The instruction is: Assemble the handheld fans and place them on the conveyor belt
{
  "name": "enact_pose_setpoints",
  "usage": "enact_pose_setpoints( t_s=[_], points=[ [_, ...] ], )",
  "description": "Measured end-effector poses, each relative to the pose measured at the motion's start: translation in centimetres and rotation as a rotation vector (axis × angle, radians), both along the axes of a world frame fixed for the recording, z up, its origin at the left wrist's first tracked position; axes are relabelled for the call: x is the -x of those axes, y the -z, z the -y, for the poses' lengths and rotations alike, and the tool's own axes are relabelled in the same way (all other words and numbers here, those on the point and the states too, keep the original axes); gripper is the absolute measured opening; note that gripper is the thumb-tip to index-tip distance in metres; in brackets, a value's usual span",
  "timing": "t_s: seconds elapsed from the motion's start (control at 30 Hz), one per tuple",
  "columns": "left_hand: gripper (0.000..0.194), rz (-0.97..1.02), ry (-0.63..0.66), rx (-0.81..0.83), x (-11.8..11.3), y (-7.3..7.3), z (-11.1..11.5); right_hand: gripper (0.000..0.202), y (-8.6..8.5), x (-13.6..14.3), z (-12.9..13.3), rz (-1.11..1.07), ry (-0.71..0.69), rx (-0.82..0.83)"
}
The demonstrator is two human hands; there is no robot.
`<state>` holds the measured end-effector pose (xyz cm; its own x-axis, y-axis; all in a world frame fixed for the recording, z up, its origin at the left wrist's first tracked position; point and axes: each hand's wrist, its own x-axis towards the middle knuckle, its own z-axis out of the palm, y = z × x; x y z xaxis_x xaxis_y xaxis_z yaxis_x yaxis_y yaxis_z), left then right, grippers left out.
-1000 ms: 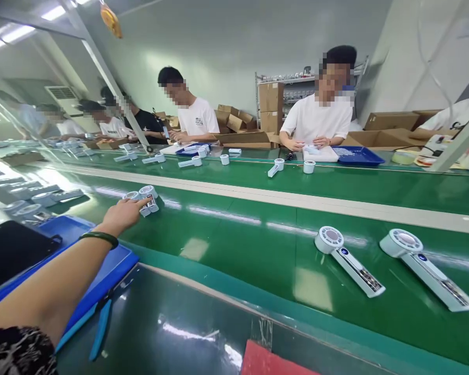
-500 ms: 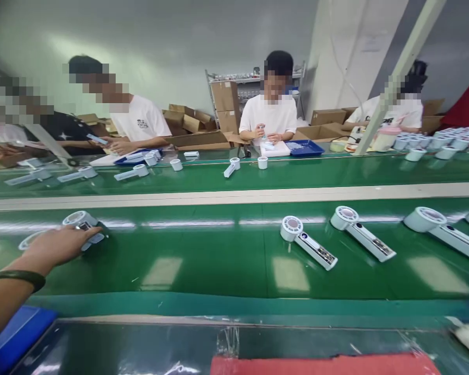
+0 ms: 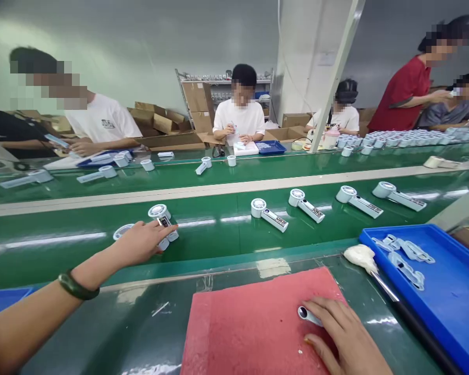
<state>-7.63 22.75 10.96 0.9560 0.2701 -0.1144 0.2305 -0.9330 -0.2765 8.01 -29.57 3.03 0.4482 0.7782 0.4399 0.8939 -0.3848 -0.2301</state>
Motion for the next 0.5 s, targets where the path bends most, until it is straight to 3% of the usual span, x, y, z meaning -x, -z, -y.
enact_pose_setpoints(
  t_s=[0.1, 0.2, 0.27, 0.37, 0.5],
  points=[
    [0.075, -0.031, -0.069, -0.044, 1.7, -0.9, -1.5, 0.029, 1.3, -0.1, 0.8, -0.029, 0.009, -0.05],
    [0.046, -0.032, -0.139, -0.074, 3.7, -2.2, -2.6, 0.027, 1.8, -0.2, 0.8, -0.072, 0.004, -0.072],
    [0.035, -0.038, -0.132, -0.072, 4.5, -3.0, -1.9, 0.026, 1.3, 0.0, 0.6, -0.11, 0.007, -0.062],
    [0.037, -0.018, -0.015, -0.026, 4.3, -3.6, 1.3, 0.026, -0.6, 0.6, 0.2, -0.181, 0.052, -0.029],
    [0.045, 0.19, 0.294, 0.138, 2.0, -3.2, 8.1, 0.018, -2.2, 0.4, -0.3, -0.272, 0.074, 0.06]
  ],
)
